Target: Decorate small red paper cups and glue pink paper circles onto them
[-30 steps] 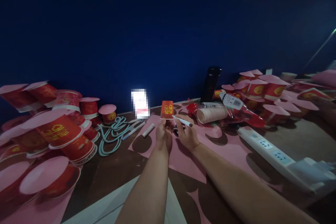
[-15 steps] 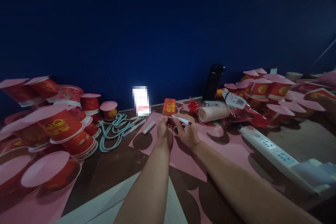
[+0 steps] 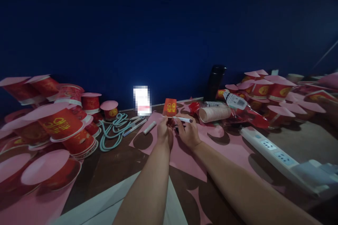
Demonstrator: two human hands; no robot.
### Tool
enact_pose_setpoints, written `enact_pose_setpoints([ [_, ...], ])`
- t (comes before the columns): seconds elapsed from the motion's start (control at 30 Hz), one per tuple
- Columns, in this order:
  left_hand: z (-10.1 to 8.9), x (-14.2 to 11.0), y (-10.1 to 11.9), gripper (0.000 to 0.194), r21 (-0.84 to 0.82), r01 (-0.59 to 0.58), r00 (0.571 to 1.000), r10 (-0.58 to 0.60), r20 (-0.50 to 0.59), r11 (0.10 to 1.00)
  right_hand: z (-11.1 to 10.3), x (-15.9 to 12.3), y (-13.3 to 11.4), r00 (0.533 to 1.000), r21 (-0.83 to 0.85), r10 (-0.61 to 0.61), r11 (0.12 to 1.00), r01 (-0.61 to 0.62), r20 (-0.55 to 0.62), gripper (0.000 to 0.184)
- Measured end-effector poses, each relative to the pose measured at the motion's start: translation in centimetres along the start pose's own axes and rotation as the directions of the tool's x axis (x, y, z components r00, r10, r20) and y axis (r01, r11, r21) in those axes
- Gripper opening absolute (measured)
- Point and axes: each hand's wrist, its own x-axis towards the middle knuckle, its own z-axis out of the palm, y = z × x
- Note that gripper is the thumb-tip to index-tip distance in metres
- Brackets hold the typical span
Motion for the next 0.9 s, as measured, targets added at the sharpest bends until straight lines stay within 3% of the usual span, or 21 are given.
enact_pose_setpoints([
  [0.4, 0.43, -0.65, 0.41, 0.009, 0.011, -0.012, 1.000, 0.012, 0.015, 1.000, -0.07, 0.12, 0.16, 1.000, 0.001, -0.031, 1.000, 0.031, -0.003, 0.016],
  [0.67, 0.37, -0.59, 0.34, 0.012, 0.039, -0.027, 0.999, 0.026, 0.023, 0.999, 0.09, 0.01, 0.43, 0.998, 0.037, 0.001, 0.999, -0.003, 0.056, 0.019],
  [0.9, 0.86, -0.59, 0.50, 0.009, 0.044, -0.040, 0.999, 0.041, -0.016, 0.998, -0.24, 0.27, -0.25, 1.000, 0.082, 0.022, 0.996, -0.023, 0.011, 0.020],
])
